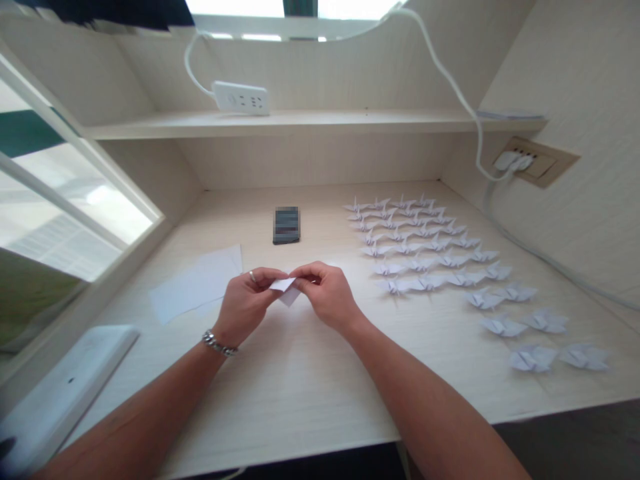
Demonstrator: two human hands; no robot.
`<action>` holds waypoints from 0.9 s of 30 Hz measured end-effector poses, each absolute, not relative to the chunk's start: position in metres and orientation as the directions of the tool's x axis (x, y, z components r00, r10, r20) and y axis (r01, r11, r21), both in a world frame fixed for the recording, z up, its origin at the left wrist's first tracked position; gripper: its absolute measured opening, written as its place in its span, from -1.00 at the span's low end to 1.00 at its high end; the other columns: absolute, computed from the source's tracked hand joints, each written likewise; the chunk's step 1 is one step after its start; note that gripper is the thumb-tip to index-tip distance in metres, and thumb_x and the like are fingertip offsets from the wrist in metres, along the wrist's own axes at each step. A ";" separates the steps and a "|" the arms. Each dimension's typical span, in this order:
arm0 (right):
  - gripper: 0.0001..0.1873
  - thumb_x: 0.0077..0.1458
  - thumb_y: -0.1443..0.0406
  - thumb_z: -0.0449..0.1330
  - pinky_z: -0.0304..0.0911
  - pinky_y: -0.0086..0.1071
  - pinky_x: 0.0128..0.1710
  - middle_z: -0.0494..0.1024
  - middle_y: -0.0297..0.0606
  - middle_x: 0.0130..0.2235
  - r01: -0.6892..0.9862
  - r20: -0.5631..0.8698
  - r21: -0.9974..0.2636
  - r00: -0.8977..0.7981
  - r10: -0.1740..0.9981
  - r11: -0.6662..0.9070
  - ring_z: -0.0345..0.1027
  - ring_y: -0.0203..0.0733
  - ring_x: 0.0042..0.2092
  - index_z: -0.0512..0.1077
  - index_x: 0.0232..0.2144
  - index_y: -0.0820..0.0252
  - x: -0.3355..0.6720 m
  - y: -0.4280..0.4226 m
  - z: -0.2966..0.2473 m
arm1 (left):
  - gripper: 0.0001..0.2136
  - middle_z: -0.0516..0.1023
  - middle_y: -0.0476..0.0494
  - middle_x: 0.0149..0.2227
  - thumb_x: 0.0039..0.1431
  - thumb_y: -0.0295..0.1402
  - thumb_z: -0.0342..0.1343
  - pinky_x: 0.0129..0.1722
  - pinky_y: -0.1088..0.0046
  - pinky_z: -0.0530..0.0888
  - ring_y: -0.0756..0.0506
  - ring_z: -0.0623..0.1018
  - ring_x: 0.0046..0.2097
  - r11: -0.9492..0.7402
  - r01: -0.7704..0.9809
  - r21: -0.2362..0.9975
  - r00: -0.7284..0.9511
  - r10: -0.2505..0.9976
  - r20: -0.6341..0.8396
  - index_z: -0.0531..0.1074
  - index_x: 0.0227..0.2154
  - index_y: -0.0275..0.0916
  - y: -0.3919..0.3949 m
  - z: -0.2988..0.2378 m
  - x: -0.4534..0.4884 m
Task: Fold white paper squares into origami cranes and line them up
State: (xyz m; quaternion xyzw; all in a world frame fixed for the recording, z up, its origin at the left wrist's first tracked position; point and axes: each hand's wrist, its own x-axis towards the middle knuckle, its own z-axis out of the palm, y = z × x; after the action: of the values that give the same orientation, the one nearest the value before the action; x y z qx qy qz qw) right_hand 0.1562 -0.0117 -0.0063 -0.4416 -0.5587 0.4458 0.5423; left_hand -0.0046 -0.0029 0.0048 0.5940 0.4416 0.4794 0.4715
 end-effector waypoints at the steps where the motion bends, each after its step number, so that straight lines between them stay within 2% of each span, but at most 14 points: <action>1: -0.87 -0.04 0.24 0.29 0.32 -0.32 -0.24 0.59 -0.26 -0.35 0.014 0.202 -0.979 -0.032 0.979 0.202 0.43 -0.17 -0.29 0.54 -0.40 0.18 0.156 -0.011 -0.007 | -0.81 0.63 -0.14 -0.41 -0.08 -0.29 0.32 -0.37 0.47 0.48 -0.06 0.57 -0.38 -0.145 0.076 0.986 0.154 0.979 0.132 0.57 -0.41 -0.30 -0.003 0.006 -0.004; 5: -0.81 0.00 0.18 0.26 0.27 -0.36 -0.34 0.54 -0.30 -0.42 0.026 0.136 -0.990 -0.039 0.990 0.137 0.38 -0.22 -0.37 0.49 -0.43 0.20 0.155 -0.009 -0.010 | -0.72 0.61 -0.14 -0.45 -0.01 -0.16 0.27 -0.41 0.48 0.47 -0.04 0.54 -0.42 -0.043 0.019 0.999 0.200 0.979 0.039 0.56 -0.41 -0.33 -0.002 0.006 -0.003; 8: -0.79 0.02 0.16 0.24 0.27 -0.38 -0.37 0.49 -0.32 -0.45 0.020 0.106 -0.994 -0.022 0.994 0.107 0.35 -0.25 -0.40 0.45 -0.43 0.21 0.153 -0.008 -0.011 | -0.70 0.60 -0.13 -0.42 0.00 -0.15 0.28 -0.34 0.46 0.50 -0.04 0.54 -0.38 0.021 -0.093 0.995 0.241 0.971 0.002 0.55 -0.37 -0.35 0.000 0.004 -0.003; 12: -0.75 0.03 0.11 0.23 0.31 -0.38 -0.40 0.47 -0.33 -0.44 -0.011 0.079 -0.997 -0.050 0.996 0.079 0.35 -0.26 -0.40 0.43 -0.39 0.20 0.152 -0.009 -0.008 | -0.68 0.57 -0.13 -0.43 0.11 -0.13 0.18 -0.27 0.39 0.51 -0.03 0.54 -0.37 0.114 -0.286 0.951 0.291 0.956 -0.028 0.54 -0.40 -0.35 0.001 0.004 -0.001; 15: -0.73 0.01 0.10 0.24 0.33 -0.37 -0.41 0.48 -0.31 -0.42 -0.044 0.070 -0.997 -0.039 0.997 0.068 0.36 -0.25 -0.39 0.44 -0.37 0.21 0.152 -0.010 -0.007 | -0.74 0.58 -0.16 -0.39 0.09 -0.20 0.21 -0.29 0.41 0.51 -0.05 0.55 -0.35 0.175 -0.363 0.915 0.307 0.950 -0.060 0.55 -0.36 -0.35 0.001 0.006 -0.002; 21: -0.75 0.05 0.13 0.22 0.29 -0.38 -0.42 0.47 -0.32 -0.45 -0.075 0.092 -0.993 -0.001 0.996 0.092 0.33 -0.26 -0.43 0.42 -0.38 0.22 0.153 -0.008 -0.010 | -0.79 0.61 -0.17 -0.35 -0.03 -0.38 0.30 -0.23 0.42 0.50 -0.05 0.56 -0.31 0.190 -0.361 0.913 0.334 0.940 -0.063 0.55 -0.30 -0.35 0.001 0.005 -0.005; 23: -0.77 0.07 0.15 0.21 0.26 -0.39 -0.42 0.47 -0.31 -0.44 -0.016 0.130 -0.991 0.008 0.991 0.130 0.33 -0.26 -0.42 0.43 -0.37 0.22 0.154 -0.008 -0.010 | -0.77 0.61 -0.16 -0.35 -0.05 -0.39 0.32 -0.22 0.42 0.50 -0.04 0.55 -0.32 0.164 -0.308 0.937 0.328 0.943 -0.057 0.56 -0.29 -0.35 0.001 0.004 -0.005; 27: -0.85 0.08 0.24 0.19 0.27 -0.37 -0.28 0.55 -0.28 -0.33 0.150 0.221 -0.963 -0.053 0.974 0.226 0.38 -0.21 -0.29 0.49 -0.34 0.20 0.154 -0.011 -0.007 | -0.74 0.62 -0.14 -0.36 -0.08 -0.38 0.33 -0.25 0.42 0.50 -0.02 0.54 -0.38 0.107 -0.210 0.972 0.319 0.947 -0.036 0.56 -0.28 -0.34 0.001 0.004 -0.004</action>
State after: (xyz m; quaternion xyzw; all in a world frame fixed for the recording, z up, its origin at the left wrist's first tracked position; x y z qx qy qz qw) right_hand 0.1543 -0.0111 -0.0069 -0.4686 -0.5994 0.4090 0.5038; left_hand -0.0044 0.0014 0.0036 0.4946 0.3729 0.4491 0.6439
